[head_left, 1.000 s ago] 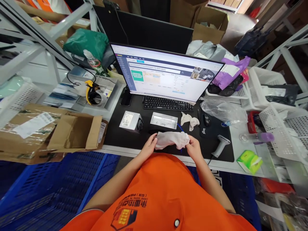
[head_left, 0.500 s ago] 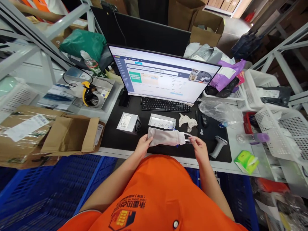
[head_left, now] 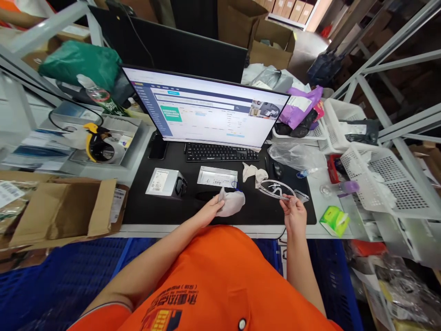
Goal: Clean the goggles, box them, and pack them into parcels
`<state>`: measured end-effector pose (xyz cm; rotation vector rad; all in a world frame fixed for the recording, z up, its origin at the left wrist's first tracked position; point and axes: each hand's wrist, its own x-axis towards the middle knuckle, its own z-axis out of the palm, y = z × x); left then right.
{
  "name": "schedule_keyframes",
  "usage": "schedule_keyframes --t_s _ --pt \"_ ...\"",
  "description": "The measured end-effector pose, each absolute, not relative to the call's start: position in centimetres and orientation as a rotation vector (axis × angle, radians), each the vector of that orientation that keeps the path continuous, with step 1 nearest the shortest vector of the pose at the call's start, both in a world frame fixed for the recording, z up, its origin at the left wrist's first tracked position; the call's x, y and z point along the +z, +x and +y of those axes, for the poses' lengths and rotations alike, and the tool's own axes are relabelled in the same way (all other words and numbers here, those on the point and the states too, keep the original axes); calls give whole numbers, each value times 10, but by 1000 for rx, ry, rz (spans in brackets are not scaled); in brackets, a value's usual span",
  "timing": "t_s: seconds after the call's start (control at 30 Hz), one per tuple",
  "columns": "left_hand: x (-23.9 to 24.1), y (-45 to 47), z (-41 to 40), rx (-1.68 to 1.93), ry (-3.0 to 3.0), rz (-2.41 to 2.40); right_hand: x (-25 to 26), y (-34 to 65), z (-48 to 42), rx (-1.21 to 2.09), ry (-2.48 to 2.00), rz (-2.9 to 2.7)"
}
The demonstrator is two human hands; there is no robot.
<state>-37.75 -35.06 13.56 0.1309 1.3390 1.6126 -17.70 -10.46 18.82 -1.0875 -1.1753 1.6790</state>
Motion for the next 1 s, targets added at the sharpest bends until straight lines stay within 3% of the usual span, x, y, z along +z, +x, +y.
schedule_keyframes --t_s 0.2,0.43,0.63,0.83,1.0 --pt "149 -370 -290 1690 306 1308 185 -175 -103 1613 -1054 -1109" --pt "124 -371 -257 1677 18 1397 182 -170 -105 1667 -1048 -1104" --pt "134 -394 -292 1701 -111 1408 166 -174 -115 1777 -1107 -1005" --pt "143 -401 -343 1614 109 1845 152 -187 -113 1878 -1117 -966" --pt "145 -399 -373 1623 89 1866 125 -176 -117 2081 -1265 -890"
